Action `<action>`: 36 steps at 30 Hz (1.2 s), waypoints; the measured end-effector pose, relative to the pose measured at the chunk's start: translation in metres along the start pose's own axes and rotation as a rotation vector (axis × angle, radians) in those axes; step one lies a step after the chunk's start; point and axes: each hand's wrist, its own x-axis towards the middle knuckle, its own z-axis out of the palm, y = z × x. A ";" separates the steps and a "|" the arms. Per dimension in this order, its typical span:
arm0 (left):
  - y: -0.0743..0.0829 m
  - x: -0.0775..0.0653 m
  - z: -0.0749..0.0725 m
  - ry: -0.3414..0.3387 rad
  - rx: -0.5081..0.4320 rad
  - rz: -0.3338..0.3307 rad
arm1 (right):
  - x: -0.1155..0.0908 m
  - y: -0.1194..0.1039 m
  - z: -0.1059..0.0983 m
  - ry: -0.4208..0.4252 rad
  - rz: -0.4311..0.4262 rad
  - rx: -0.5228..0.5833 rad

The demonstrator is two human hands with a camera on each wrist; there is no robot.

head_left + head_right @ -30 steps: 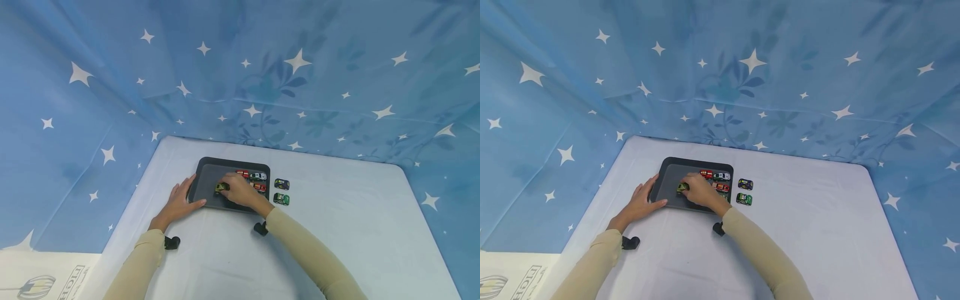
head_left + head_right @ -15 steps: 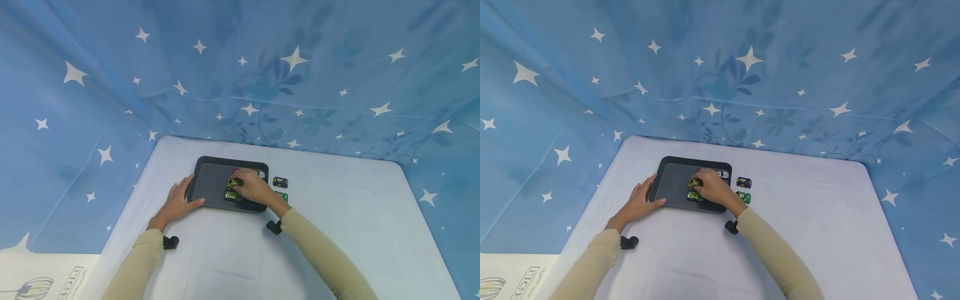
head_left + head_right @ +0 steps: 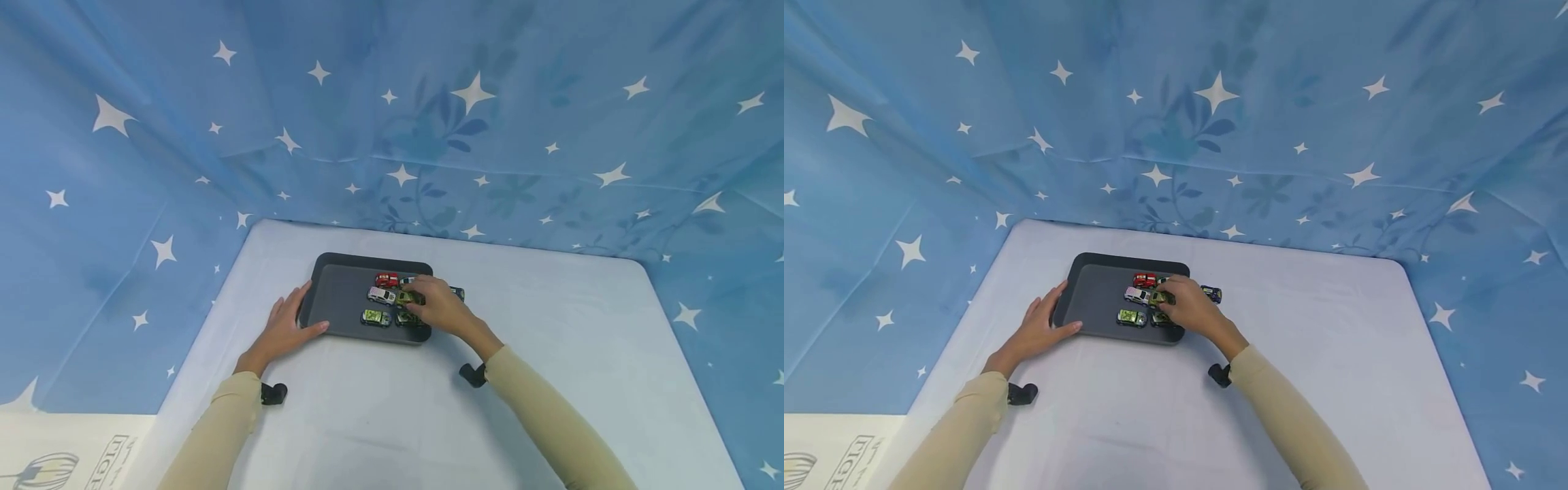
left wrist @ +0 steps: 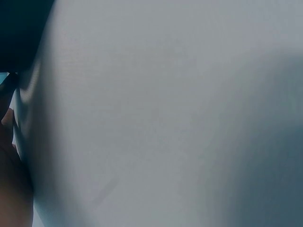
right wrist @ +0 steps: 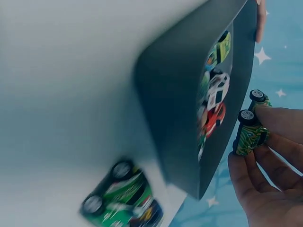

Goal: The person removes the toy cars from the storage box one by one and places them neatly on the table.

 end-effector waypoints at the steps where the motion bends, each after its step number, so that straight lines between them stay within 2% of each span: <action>1: -0.001 0.000 0.001 -0.001 0.001 -0.002 | -0.003 0.003 -0.001 0.006 0.002 0.000; 16: -0.003 0.001 0.002 0.000 0.008 -0.016 | -0.055 0.031 -0.024 0.036 0.125 0.017; 28: -0.006 0.002 0.003 0.000 0.007 -0.014 | -0.081 0.040 -0.016 0.018 0.127 0.001; 36: -0.006 0.004 0.003 0.012 -0.003 0.008 | -0.094 0.043 -0.006 -0.026 0.148 0.023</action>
